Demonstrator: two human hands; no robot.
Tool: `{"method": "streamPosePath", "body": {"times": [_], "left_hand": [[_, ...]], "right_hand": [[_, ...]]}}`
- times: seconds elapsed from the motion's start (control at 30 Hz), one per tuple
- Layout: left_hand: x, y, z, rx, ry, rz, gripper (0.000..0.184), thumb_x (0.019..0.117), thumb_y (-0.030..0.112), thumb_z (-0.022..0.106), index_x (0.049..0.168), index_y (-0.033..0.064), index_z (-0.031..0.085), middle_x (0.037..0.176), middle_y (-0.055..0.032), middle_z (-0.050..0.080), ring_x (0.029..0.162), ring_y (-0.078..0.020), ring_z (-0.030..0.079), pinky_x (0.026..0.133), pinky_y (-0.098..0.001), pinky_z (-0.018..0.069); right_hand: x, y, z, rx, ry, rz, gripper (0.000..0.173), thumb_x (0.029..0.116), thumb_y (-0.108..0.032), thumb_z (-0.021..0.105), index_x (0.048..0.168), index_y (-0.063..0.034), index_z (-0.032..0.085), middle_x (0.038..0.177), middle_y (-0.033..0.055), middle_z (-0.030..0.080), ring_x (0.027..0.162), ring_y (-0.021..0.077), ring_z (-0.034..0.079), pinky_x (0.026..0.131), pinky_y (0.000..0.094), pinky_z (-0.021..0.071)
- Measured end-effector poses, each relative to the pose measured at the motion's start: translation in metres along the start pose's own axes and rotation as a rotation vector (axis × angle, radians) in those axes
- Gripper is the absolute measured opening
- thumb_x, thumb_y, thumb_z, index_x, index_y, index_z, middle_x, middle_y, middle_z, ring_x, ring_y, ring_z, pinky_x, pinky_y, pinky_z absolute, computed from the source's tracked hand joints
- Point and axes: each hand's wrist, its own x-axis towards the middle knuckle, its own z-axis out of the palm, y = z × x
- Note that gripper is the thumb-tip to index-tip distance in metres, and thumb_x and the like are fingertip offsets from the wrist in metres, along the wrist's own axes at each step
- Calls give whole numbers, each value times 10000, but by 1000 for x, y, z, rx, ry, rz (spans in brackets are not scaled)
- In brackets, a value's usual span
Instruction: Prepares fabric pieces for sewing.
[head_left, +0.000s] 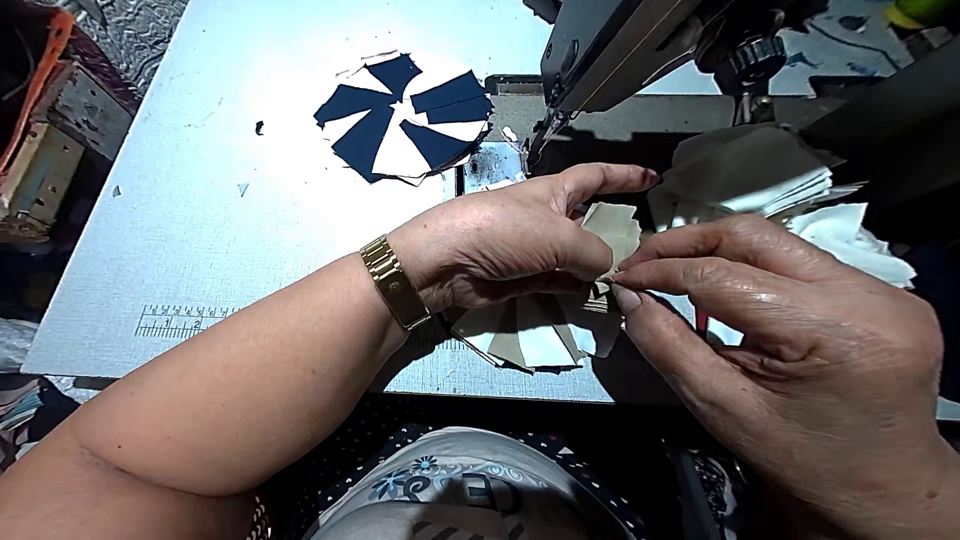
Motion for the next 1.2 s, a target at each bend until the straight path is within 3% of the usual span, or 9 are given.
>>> {"method": "streamPosePath", "body": {"times": [0.27,0.57,0.77,0.9,1.1,1.2], "left_hand": [[1,-1,-1,11,-19,11,773,901,-176,479,1591,114,288,1394,-185,532,1083,-181,642,857,-326,573],[1,-1,-2,20,-60,24,829,875,-194,526,1598,103,253,1319,-183,553,1028,-167,650,840,-301,579],[1,0,-2,51,-60,33,823,882,-222,540,1593,92,269,1420,-183,512,1090,-162,653,876,-291,579],[1,0,-2,68,-30,23,804,886,-222,540,1583,100,299,1395,-181,530,1057,-159,661,848,-287,584],[0,0,-2,67,-9,-5,787,894,-204,526,1583,108,311,1370,-178,541,1003,-153,664,807,-282,586],[1,0,-2,56,-9,-13,792,894,-206,531,1585,111,312,1354,-186,553,992,-162,672,808,-292,592]], "right_hand": [[1,2,-1,118,-23,102,177,933,-144,594,942,-59,750,1038,35,658,898,27,610,729,143,502],[2,0,1,16,-20,50,165,937,-126,597,940,-36,735,1041,77,655,945,72,610,768,177,499],[2,1,2,-16,-5,34,167,949,-126,608,956,-17,734,1040,103,661,935,96,613,762,199,498],[1,3,2,-11,-7,6,173,957,-124,615,977,-6,740,1038,117,664,924,112,619,765,215,509],[0,5,-1,34,-43,-4,223,966,-177,608,1008,-11,750,1061,98,660,941,100,620,780,213,522],[0,5,-1,25,-52,-3,226,954,-204,635,1016,-21,754,1064,94,662,907,88,599,739,201,490]]}}
